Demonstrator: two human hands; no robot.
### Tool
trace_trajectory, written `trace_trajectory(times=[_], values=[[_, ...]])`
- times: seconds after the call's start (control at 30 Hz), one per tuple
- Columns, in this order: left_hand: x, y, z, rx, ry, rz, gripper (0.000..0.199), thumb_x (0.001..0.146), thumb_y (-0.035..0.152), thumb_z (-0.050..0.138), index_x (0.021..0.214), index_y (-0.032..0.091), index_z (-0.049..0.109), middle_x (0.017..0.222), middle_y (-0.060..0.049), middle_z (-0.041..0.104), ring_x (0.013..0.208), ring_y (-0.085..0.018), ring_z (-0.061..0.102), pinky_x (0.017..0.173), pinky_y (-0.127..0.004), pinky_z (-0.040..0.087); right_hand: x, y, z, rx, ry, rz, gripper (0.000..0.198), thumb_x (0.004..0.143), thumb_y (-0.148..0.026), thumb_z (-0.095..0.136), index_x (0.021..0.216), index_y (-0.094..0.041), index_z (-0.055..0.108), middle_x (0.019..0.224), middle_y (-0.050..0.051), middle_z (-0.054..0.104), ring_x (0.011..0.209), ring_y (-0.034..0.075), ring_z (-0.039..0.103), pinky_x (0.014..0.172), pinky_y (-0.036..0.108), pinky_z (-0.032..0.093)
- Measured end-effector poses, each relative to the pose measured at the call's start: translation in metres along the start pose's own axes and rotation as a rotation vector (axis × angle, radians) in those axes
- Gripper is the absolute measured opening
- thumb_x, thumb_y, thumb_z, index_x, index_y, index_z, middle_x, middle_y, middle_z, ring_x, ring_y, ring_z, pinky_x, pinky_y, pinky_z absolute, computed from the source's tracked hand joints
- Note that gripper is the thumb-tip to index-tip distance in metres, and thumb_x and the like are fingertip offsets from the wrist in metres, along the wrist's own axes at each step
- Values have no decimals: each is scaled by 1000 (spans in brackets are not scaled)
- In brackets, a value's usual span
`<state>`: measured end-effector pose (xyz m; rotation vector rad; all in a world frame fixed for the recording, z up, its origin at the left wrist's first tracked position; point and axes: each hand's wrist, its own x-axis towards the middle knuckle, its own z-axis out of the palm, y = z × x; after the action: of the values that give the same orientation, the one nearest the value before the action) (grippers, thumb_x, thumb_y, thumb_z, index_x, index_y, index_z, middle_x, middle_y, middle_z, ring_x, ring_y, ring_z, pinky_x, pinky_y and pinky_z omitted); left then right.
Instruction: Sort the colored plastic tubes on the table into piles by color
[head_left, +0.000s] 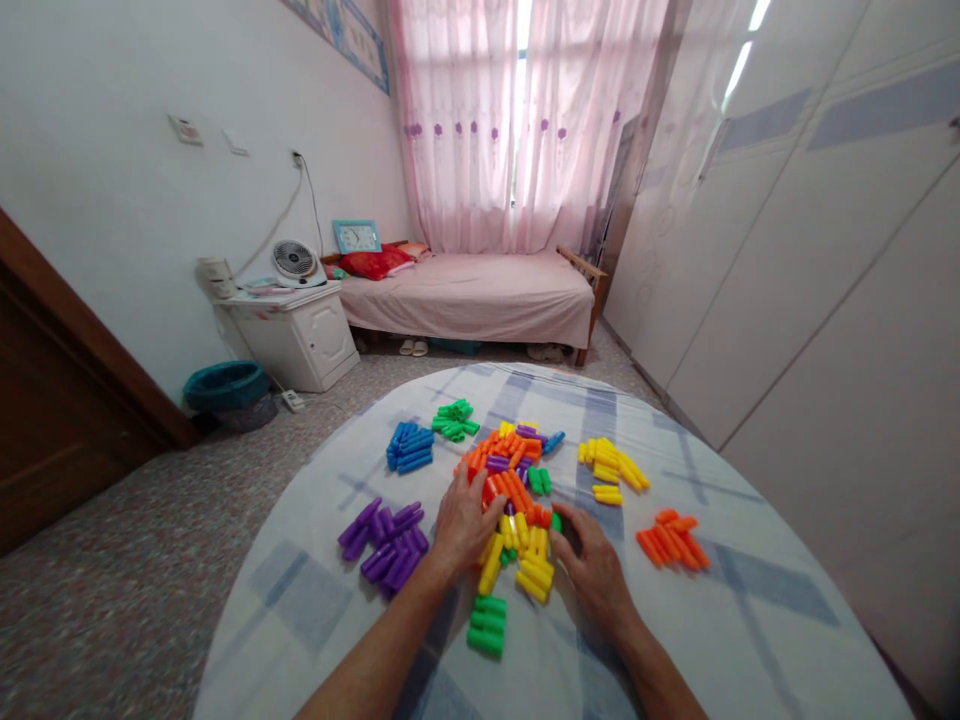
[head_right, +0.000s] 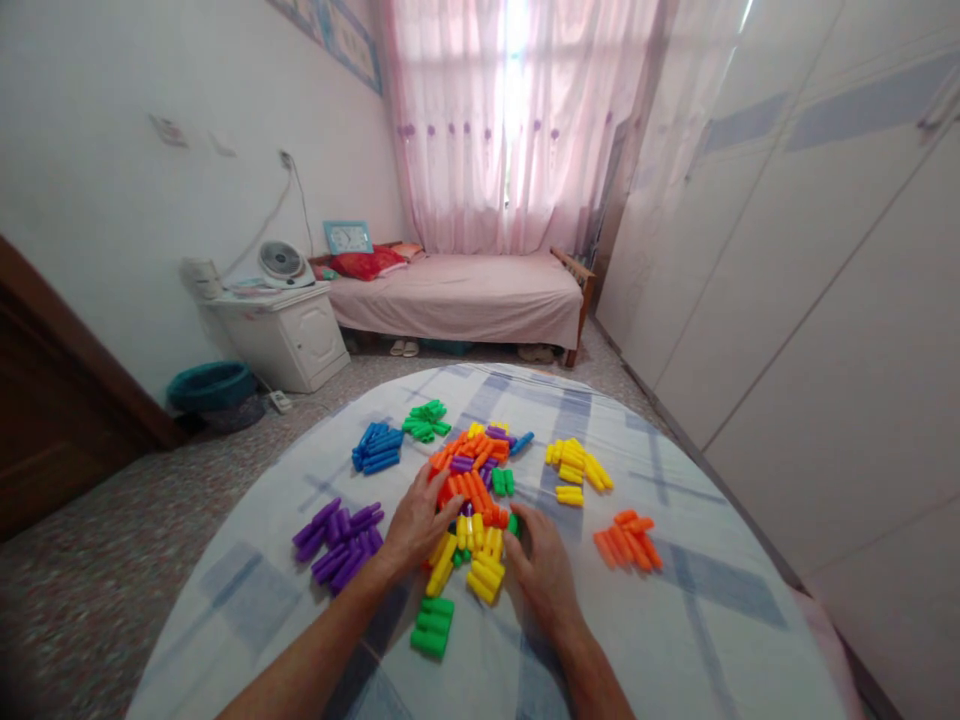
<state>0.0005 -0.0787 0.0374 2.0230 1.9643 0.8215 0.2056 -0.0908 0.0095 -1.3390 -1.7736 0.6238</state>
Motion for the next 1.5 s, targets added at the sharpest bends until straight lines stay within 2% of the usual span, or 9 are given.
trace_trajectory(times=[0.17, 0.33, 0.5, 0.67, 0.87, 1.1, 1.17, 1.3, 1.5], values=[[-3, 8, 11, -18, 56, 23, 36, 89, 37, 46, 118, 20, 58, 130, -9, 53, 123, -23, 47, 106, -39, 36, -1, 1, 0, -15, -10, -23, 39, 80, -35, 51, 115, -21, 61, 116, 8, 64, 110, 23, 57, 97, 40, 44], [36, 9, 3, 74, 164, -45, 36, 93, 38, 39, 118, 19, 57, 127, -11, 55, 121, -23, 47, 105, -38, 36, -1, 4, 1, -17, -19, -21, 39, 81, -35, 50, 114, -18, 61, 116, 9, 63, 109, 23, 57, 97, 39, 43], [80, 10, 12, 147, -67, -171, 51, 91, 54, 35, 123, 18, 51, 122, -15, 57, 115, -27, 52, 94, -42, 41, -1, 5, 3, -21, -4, -17, 39, 80, -35, 50, 114, -19, 61, 115, 8, 64, 109, 23, 57, 96, 39, 45], [92, 18, 20, 148, -153, -132, 65, 79, 62, 50, 127, 18, 50, 115, -16, 60, 109, -31, 55, 88, -41, 44, -1, 4, 2, -18, 11, -22, 37, 80, -33, 51, 113, -19, 62, 113, 8, 65, 107, 22, 58, 94, 37, 46], [74, 31, 15, 138, -123, 36, 39, 77, 33, 60, 115, 21, 61, 108, -7, 61, 106, -23, 54, 94, -32, 41, -1, 3, 4, -9, 32, -26, 36, 81, -34, 51, 112, -18, 62, 111, 8, 66, 104, 22, 59, 92, 37, 47], [23, 44, 3, -129, -88, 352, 18, 79, 17, 56, 93, 21, 68, 97, -4, 64, 97, -18, 57, 91, -31, 46, 0, 7, 5, -15, 41, -58, 35, 82, -34, 52, 111, -18, 62, 109, 9, 66, 102, 22, 60, 90, 36, 48], [2, 43, 0, -161, 17, 311, 22, 81, 18, 54, 99, 21, 66, 107, -6, 63, 106, -20, 55, 97, -36, 44, 0, 7, 5, -19, 42, -61, 35, 82, -34, 52, 111, -18, 62, 109, 9, 66, 102, 22, 60, 90, 36, 47], [-40, 32, 5, -84, 250, 64, 38, 84, 27, 53, 122, 20, 55, 137, -11, 48, 132, -28, 36, 110, -50, 31, 0, 6, 5, -23, 26, -61, 35, 81, -33, 54, 111, -18, 62, 113, 9, 64, 106, 22, 58, 94, 37, 46], [-52, 15, 30, -85, 217, -151, 49, 89, 36, 46, 134, 16, 45, 146, -14, 37, 139, -30, 26, 112, -51, 27, 0, 5, 5, -24, -5, -72, 33, 78, -31, 55, 108, -19, 63, 113, 8, 64, 108, 22, 56, 96, 39, 43]])
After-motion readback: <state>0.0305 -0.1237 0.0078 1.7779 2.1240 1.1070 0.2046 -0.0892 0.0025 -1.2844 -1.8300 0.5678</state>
